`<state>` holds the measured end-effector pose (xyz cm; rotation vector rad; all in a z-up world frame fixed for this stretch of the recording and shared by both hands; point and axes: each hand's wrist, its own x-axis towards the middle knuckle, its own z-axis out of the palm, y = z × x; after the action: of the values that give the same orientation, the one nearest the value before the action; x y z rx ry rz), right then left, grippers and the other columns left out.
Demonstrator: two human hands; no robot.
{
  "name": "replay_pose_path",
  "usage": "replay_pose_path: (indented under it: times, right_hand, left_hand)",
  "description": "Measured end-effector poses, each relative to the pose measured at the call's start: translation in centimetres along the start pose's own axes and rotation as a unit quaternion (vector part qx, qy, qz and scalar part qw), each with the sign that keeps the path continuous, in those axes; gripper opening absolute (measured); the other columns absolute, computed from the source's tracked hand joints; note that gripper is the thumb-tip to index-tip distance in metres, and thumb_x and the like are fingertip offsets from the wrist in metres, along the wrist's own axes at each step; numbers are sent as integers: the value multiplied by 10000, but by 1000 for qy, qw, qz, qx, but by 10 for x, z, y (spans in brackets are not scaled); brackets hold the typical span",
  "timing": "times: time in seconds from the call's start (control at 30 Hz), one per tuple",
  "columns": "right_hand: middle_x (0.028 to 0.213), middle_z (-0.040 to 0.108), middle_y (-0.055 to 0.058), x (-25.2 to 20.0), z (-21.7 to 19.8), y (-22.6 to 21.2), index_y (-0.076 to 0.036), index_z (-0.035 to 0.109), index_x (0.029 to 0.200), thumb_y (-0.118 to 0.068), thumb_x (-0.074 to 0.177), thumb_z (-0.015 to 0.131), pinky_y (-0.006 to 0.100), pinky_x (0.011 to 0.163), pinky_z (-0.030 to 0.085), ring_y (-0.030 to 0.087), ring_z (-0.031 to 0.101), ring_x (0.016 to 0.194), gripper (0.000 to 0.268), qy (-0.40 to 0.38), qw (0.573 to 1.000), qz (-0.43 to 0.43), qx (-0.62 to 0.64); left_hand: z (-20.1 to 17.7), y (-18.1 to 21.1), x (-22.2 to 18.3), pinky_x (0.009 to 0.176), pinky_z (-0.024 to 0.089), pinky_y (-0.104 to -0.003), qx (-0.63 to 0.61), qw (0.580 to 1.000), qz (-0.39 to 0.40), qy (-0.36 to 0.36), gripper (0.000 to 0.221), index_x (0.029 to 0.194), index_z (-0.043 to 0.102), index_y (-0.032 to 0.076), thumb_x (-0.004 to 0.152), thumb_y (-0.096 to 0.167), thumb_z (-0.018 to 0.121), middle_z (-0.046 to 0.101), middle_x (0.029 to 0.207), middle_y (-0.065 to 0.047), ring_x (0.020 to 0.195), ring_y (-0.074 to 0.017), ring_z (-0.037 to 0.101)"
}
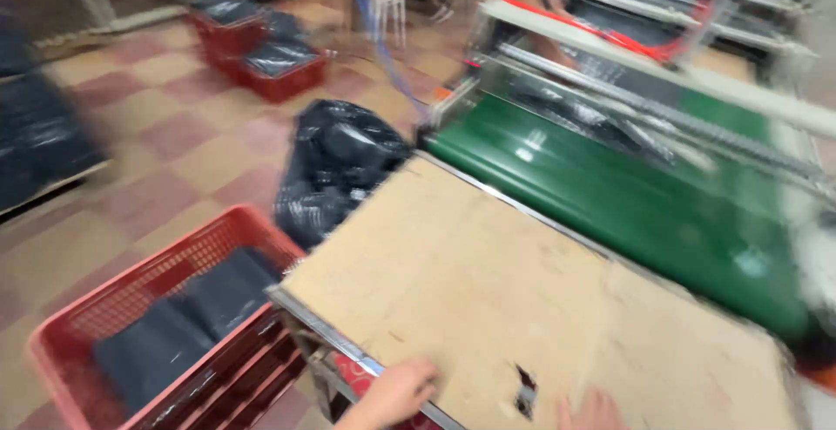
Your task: Folding large black plastic bags and stacking them into a red plastic crate at the end of a production line.
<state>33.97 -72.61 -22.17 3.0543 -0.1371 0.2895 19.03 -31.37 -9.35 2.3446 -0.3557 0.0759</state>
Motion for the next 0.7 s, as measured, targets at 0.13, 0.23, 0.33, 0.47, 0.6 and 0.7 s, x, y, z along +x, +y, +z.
replay_pose_path:
  times: [0.13,0.23,0.33,0.47,0.6,0.7]
  right_hand:
    - [1267,619,57,-45,-51,-19,-138,597,1260,-567,788,596,432,995,480,261,577,1224,639,99,994,14,33]
    - [1577,380,82,-39,-73,-28,-148,401,1484,-643,910,402,456,1235,213,273,309,1484,758,-53,995,53,61]
    - [1578,373,68,-44,-77,-30,-153,397,1490,-632,916,402,445,1240,190,254,298,1481,747,-64,994,54,64]
    - [1569,389,52,-42,-71,-29,-179,425,1480,-673,893,412,469,1228,196,246,311,1473,767,-39,995,56,73]
    - [1498,473,40,-25,-78,-45,-184,521,1366,-678,874,421,474,1203,261,249,386,1422,704,-67,988,122,72]
    - [1025,608,24,-8,-84,-60,-165,576,966,-664,892,457,395,966,426,239,560,1033,518,-3,986,166,34]
  left_hand:
    - [-6,-21,26,781,507,-474,34,998,-28,-42,244,1077,612,135,864,239,553,632,1076,-87,996,-325,622]
    - [-20,-36,49,787,485,-417,17,999,-19,-33,192,1043,601,136,875,227,607,604,982,-65,978,-289,596]
    - [-24,-58,66,817,501,-462,57,997,-28,-37,236,1097,603,163,888,272,594,615,1052,-62,1015,-300,605]
    - [-29,-88,103,823,514,-478,96,993,-74,1,270,1130,626,187,898,309,558,620,1160,-21,1086,-276,557]
    - [-39,-113,144,783,538,-524,150,982,-112,34,320,1155,630,191,923,380,517,602,1213,-20,1178,-266,511]
    - [-33,-133,159,785,543,-527,167,976,-127,62,346,1202,618,215,927,402,520,588,1235,6,1213,-257,483]
